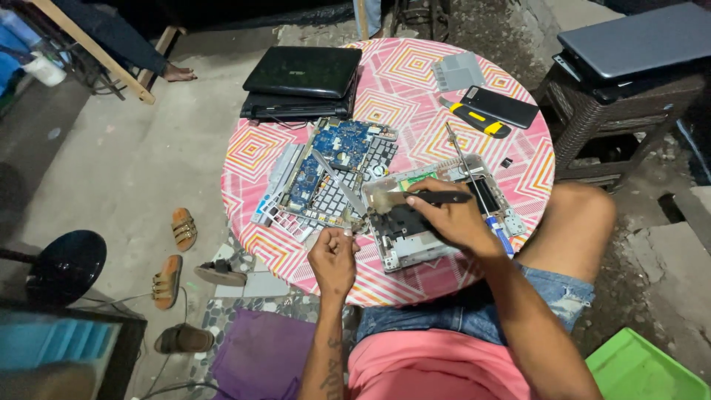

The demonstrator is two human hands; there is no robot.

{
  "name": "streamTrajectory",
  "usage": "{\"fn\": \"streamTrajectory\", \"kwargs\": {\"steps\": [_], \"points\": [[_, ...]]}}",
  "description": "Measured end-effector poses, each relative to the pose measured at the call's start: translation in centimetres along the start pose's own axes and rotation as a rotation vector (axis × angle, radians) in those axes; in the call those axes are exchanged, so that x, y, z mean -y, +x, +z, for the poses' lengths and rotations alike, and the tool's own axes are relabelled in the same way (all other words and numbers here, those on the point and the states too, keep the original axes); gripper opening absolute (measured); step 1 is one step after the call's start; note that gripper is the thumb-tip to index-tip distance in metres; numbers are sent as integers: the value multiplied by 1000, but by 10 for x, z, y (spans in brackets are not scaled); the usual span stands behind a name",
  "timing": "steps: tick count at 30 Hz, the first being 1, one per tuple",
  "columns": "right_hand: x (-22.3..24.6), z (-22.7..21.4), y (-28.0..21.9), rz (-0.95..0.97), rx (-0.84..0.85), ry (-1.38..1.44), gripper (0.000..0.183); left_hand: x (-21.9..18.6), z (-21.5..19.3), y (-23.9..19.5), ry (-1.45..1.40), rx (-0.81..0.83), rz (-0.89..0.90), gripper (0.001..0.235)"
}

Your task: The person uses pliers to adjust a small metal component on a disassembled laptop motherboard. They then use a brush to clean the laptop chassis and continue working on the internal components with pliers.

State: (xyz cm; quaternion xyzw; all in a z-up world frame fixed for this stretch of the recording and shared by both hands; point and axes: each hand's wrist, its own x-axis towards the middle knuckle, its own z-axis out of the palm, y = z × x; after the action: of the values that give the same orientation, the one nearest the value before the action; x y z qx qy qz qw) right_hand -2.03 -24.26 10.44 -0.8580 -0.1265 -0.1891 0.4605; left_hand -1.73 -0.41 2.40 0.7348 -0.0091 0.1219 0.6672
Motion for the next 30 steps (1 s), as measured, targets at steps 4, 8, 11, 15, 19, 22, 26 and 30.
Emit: {"fn": "streamTrajectory", "kwargs": {"steps": [4,8,11,15,19,22,26,30], "points": [[-3,29,-37,45,-59,137,16,11,-2,0,-27,-37,60,8],[-38,63,-56,112,-391,492,26,29,-4,10,-158,-44,57,8],[-36,68,-57,111,-479,354,22,27,-2,5,-136,91,70,8],[-16,57,-58,106,-286,165,8,31,-4,4,-113,174,97,8],[-30,61,-60,116,-254,175,8,30,-4,5,-92,188,86,8],[-33,62,-61,105,-247,189,7,28,-4,5,-71,203,76,9],[-31,61,-59,77,-232,184,8,24,-2,5,-97,207,56,8],[-30,61,-60,88,-229,165,9,25,-2,7,-102,204,56,7]]}}
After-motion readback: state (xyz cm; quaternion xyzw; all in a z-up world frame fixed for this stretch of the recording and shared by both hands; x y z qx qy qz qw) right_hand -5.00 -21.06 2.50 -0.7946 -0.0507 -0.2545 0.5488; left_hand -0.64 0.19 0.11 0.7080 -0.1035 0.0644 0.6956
